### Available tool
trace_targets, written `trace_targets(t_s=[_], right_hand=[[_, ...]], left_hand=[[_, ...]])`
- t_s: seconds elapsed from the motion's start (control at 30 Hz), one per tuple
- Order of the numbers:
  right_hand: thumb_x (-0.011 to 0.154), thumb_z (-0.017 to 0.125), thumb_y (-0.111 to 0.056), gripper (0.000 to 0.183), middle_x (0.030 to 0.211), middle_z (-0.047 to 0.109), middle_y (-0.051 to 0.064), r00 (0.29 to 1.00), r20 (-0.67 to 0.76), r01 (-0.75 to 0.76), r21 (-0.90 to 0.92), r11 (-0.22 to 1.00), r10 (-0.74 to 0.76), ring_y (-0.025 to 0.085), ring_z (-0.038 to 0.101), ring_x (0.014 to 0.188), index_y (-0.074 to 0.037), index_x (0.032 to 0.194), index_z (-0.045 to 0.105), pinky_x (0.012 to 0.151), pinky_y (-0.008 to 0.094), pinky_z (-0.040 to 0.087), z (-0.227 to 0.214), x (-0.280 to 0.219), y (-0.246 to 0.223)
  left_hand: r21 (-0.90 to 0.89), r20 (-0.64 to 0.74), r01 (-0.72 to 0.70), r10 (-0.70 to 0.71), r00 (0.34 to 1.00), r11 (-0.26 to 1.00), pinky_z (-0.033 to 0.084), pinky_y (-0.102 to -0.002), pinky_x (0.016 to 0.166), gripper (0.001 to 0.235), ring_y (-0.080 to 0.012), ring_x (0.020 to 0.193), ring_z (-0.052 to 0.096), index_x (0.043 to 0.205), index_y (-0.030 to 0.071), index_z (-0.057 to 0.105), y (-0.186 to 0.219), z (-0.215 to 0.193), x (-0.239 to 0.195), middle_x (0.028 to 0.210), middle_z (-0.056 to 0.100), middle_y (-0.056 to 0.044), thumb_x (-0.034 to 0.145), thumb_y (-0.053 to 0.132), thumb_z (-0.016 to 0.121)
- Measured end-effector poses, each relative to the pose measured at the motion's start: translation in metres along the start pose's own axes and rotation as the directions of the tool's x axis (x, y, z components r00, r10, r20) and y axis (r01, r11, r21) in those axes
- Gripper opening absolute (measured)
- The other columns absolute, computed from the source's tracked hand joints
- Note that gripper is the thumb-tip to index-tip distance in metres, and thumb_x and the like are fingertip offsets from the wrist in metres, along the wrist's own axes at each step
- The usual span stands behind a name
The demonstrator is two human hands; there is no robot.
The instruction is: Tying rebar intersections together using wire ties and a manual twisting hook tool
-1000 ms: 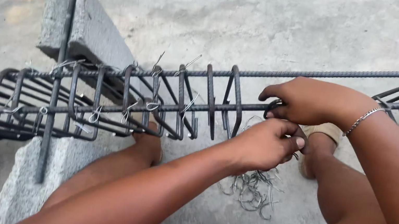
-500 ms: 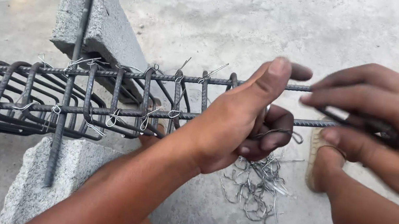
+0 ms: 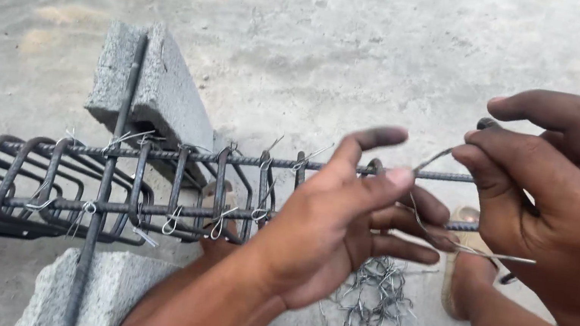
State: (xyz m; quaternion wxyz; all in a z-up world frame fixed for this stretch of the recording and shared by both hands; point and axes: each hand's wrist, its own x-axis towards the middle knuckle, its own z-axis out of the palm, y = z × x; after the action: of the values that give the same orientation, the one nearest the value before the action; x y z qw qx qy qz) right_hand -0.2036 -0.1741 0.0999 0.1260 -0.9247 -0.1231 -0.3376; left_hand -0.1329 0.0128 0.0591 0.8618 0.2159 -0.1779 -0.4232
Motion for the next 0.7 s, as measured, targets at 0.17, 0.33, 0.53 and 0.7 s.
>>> trace_targets(t_s=[0.17, 0.33, 0.53, 0.7], right_hand=[[0.11, 0.088, 0.014, 0.017, 0.111, 0.074, 0.025, 0.989, -0.109, 0.092, -0.091, 0.992, -0.101, 0.021, 0.052, 0.07, 0.014, 0.097, 0.077, 0.057, 0.034, 0.041, 0.015, 0.009, 0.018], [0.103, 0.086, 0.01, 0.015, 0.108, 0.074, 0.021, 0.989, -0.102, 0.1, -0.032, 0.994, -0.103, 0.016, 0.046, 0.058, 0.011, 0.093, 0.076, 0.05, 0.03, 0.036, 0.023, 0.017, 0.017], [0.104, 0.079, 0.012, 0.016, 0.107, 0.072, 0.021, 0.989, -0.12, 0.094, 0.042, 0.995, -0.089, 0.017, 0.048, 0.061, 0.011, 0.091, 0.069, 0.052, 0.031, 0.038, 0.02, 0.019, 0.008], [0.109, 0.07, 0.015, 0.002, 0.11, 0.073, 0.025, 0.987, -0.135, 0.104, 0.111, 0.988, -0.088, 0.023, 0.065, 0.078, 0.014, 0.107, 0.069, 0.065, 0.033, 0.051, 0.004, 0.018, -0.007]], left_hand=[[-0.084, -0.119, 0.085, -0.094, 0.988, 0.993, 0.063, -0.035, 0.082, 0.033, -0.0294, 0.095, 0.073, 0.144, -0.002, 0.044, -0.017, 0.004, -0.004, 0.1, 0.069, -0.021, 0.114, 0.01, 0.047], [-0.091, -0.275, 0.007, -0.032, 0.961, 0.996, 0.058, -0.041, 0.093, 0.014, -0.0322, 0.107, 0.068, 0.118, -0.003, 0.054, -0.008, 0.013, -0.003, 0.113, 0.068, -0.027, 0.105, 0.001, 0.049], [-0.225, -0.167, -0.12, 0.084, 0.982, 0.967, 0.06, -0.042, 0.095, 0.03, -0.0341, 0.102, 0.071, 0.137, -0.007, 0.048, -0.003, 0.023, -0.011, 0.088, 0.069, -0.015, 0.114, 0.012, 0.042], [-0.393, -0.016, -0.049, 0.047, 0.999, 0.918, 0.06, -0.049, 0.088, 0.052, -0.0291, 0.1, 0.075, 0.158, 0.003, 0.046, -0.039, 0.02, -0.025, 0.089, 0.068, -0.009, 0.126, 0.041, 0.032]])
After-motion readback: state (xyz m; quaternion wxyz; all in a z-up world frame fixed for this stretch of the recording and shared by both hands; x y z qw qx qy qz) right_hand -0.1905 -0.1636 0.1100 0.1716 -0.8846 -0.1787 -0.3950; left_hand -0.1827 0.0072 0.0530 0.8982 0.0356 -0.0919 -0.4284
